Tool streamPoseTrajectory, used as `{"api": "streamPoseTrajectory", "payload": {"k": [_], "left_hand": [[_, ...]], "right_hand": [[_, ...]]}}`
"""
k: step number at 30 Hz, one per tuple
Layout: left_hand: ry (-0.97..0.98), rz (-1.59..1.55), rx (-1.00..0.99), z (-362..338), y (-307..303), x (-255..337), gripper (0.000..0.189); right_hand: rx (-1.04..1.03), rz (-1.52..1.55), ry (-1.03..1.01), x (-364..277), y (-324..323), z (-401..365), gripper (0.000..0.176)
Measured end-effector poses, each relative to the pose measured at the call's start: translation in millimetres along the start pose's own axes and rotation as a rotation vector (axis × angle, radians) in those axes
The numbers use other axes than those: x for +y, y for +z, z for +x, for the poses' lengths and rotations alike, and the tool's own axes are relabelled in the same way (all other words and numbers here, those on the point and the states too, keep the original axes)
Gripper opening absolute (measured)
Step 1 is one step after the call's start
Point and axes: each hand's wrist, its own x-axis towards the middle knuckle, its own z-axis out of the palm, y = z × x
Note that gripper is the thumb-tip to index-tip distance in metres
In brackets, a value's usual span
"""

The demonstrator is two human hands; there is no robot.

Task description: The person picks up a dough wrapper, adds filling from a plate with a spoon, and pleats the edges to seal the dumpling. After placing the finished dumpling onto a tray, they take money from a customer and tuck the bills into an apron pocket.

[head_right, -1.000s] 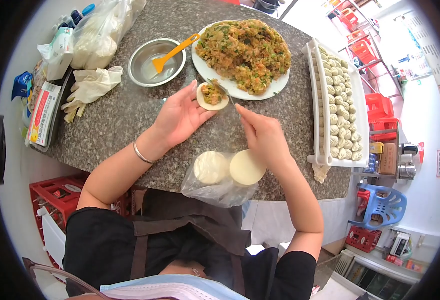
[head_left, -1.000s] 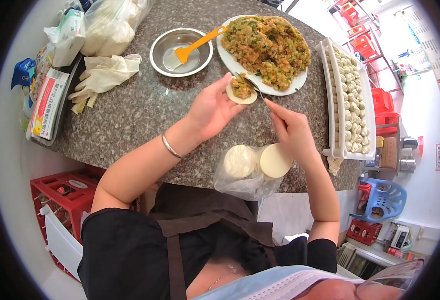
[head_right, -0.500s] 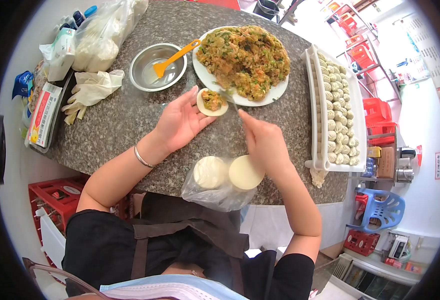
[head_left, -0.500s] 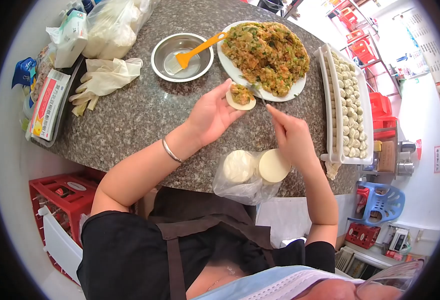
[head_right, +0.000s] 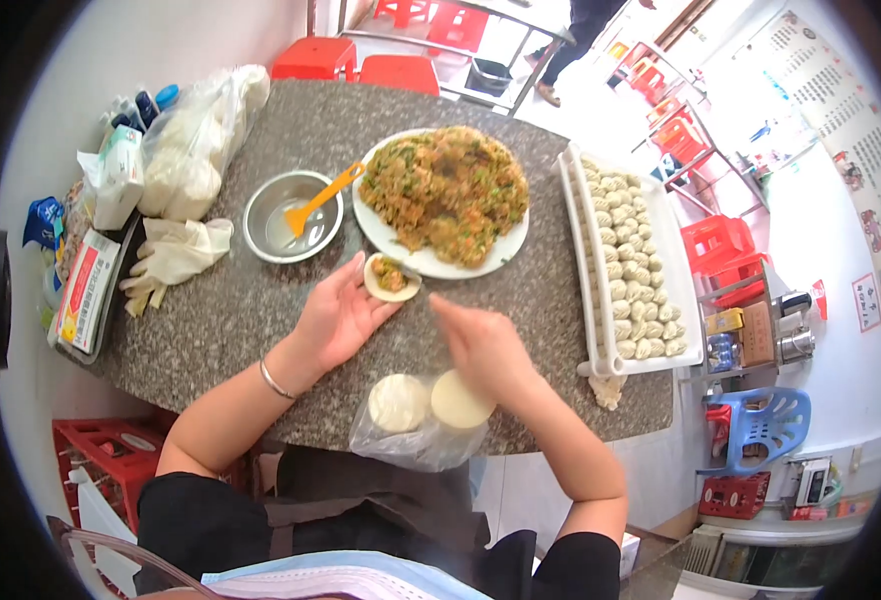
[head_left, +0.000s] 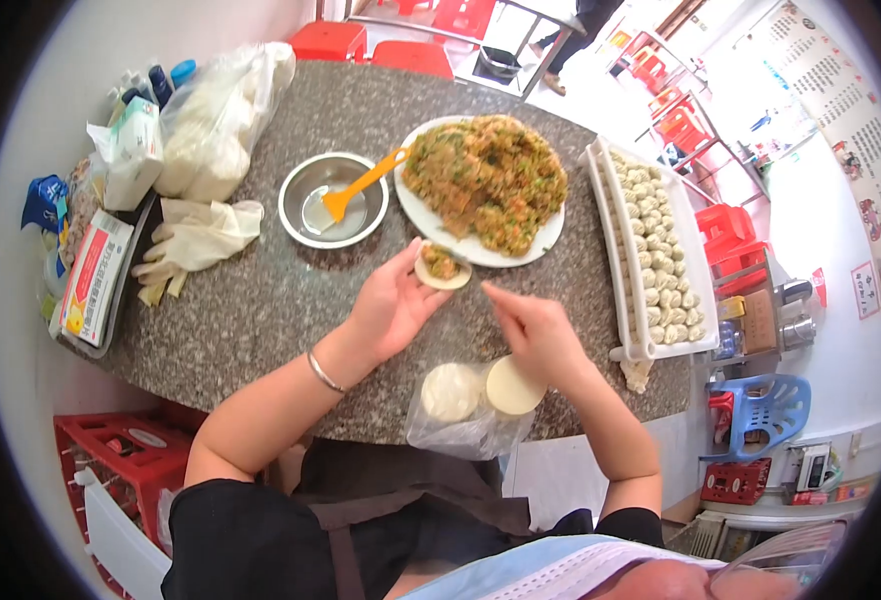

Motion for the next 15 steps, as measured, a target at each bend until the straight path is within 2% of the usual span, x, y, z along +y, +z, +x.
{"api": "streamPoseTrajectory", "payload": {"k": [7, 8, 9, 15], "left_hand": [[-0.061, 0.086, 0.050, -6, 6, 10, 0.037], [-0.079, 0.108, 0.054, -8, 8, 10, 0.036], [-0.053, 0.123, 0.088, -10, 14, 10, 0.036], [-0.018, 0.198, 0.034, -9, 13, 15, 0.037]], "right_hand": [[0.044, -0.044, -0.056, -9, -13, 1, 0.037], [-0.014, -0.051, -0.090, -8, -11, 0, 0.037], [-0.070, -0.059, -0.121, -8, -11, -1, 0.037], [-0.021, -0.040, -0.150, -7, -12, 2, 0.037]]}}
